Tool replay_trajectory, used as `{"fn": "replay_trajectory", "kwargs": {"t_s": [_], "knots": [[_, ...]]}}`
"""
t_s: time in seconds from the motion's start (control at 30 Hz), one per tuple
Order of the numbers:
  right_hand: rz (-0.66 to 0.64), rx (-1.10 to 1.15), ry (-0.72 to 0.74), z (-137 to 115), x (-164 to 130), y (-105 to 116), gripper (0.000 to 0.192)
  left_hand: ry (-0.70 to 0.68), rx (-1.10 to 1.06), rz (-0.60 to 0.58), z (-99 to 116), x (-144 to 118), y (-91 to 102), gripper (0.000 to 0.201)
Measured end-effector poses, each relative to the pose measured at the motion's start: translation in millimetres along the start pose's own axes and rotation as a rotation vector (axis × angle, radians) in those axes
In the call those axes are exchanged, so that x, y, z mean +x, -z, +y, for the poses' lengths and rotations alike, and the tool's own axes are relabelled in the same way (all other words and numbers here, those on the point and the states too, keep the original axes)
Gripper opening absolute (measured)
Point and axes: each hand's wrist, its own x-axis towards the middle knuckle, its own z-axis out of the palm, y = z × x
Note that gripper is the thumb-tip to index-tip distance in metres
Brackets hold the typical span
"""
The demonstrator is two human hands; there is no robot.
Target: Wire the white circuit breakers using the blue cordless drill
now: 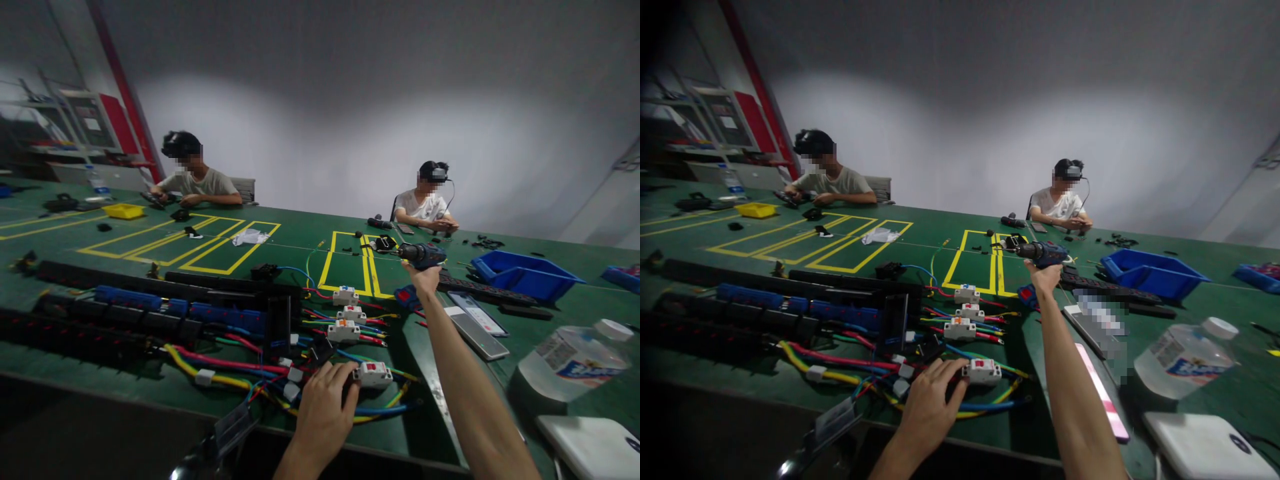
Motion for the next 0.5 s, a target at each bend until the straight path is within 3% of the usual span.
{"fn": "replay_trajectory", "kwargs": {"t_s": [0.13,0.27,0.5], "knots": [[0.015,-0.129,-0.083,-12.9,-11.6,-11.9,0.111,-0.005,0.003,0.014,-0.1,-0.3,-0.7,0.030],[-0.005,-0.216,-0.029,-16.5,-22.7,-14.4,0.105,-0.015,0.005,0.023,-0.8,-0.9,-1.2,0.032],[-0.270,-0.396,0.155,1.4,-30.2,20.3,0.082,-0.030,0.025,0.039,-3.4,-0.3,-3.2,0.032]]}}
